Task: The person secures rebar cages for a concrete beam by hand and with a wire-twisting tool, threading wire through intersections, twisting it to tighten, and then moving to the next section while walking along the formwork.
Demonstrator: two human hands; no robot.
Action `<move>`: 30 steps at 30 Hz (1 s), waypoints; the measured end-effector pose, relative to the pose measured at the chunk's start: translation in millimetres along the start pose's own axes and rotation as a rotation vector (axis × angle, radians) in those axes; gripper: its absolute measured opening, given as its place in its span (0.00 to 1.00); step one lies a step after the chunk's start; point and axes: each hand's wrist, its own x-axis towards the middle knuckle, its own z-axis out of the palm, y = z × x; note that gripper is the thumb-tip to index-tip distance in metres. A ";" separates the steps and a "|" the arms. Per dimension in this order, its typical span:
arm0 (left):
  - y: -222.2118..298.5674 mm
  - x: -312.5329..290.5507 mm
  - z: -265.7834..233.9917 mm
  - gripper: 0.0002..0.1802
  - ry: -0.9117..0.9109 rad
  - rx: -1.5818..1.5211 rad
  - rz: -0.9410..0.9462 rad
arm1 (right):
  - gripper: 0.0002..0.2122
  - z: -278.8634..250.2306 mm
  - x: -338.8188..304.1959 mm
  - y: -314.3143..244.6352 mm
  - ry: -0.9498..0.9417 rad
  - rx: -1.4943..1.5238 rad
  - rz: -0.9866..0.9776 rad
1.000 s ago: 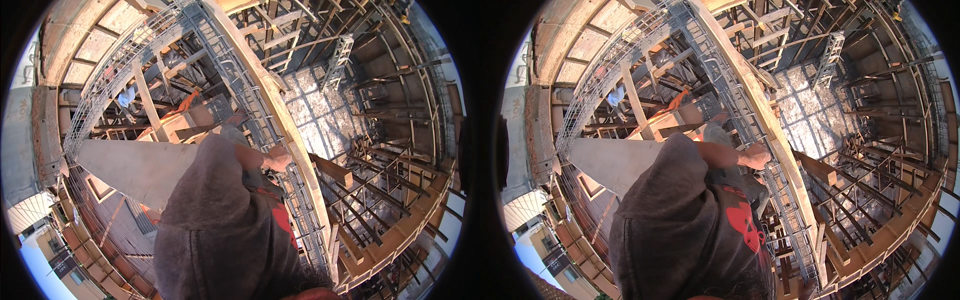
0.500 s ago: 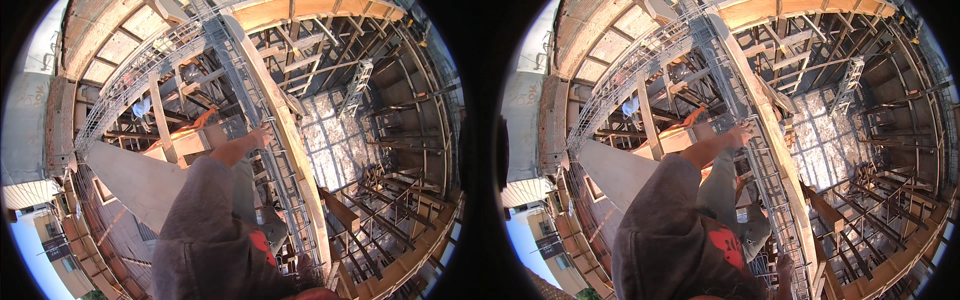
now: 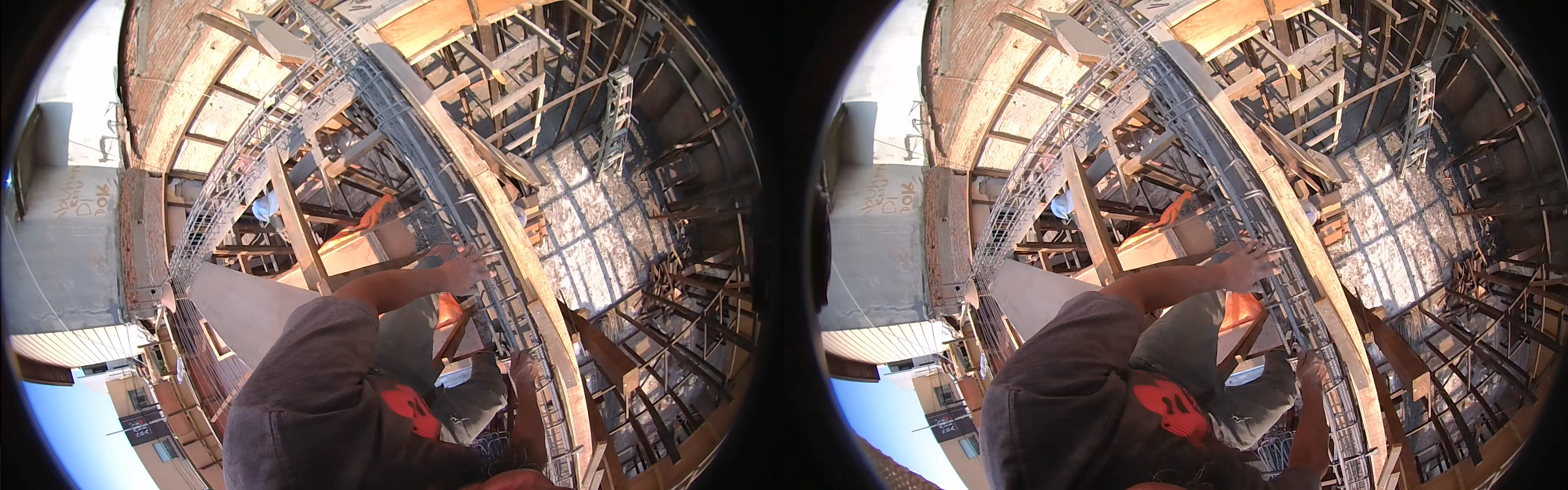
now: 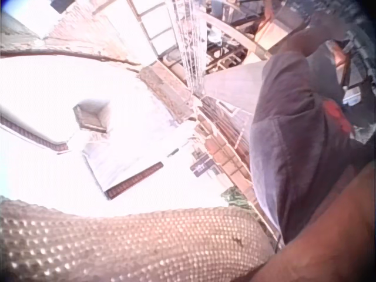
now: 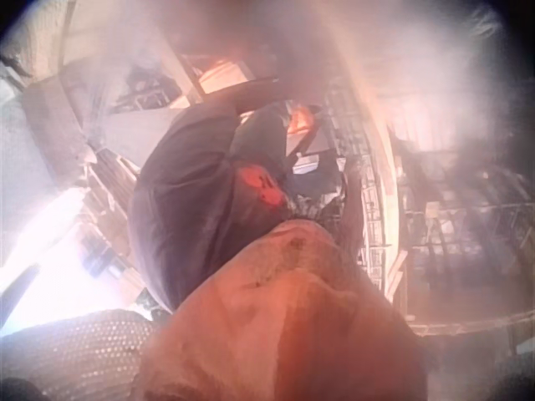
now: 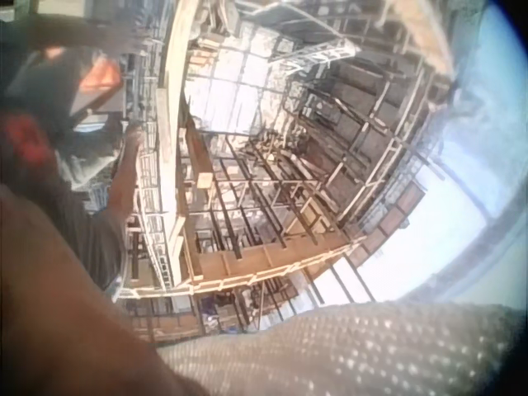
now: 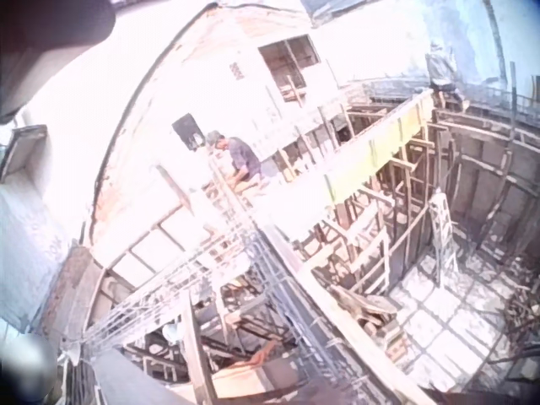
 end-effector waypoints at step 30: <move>-91.6 76.2 8.4 0.29 -0.346 -0.167 0.053 | 0.22 -38.4 158.8 -105.7 -0.201 0.448 -0.053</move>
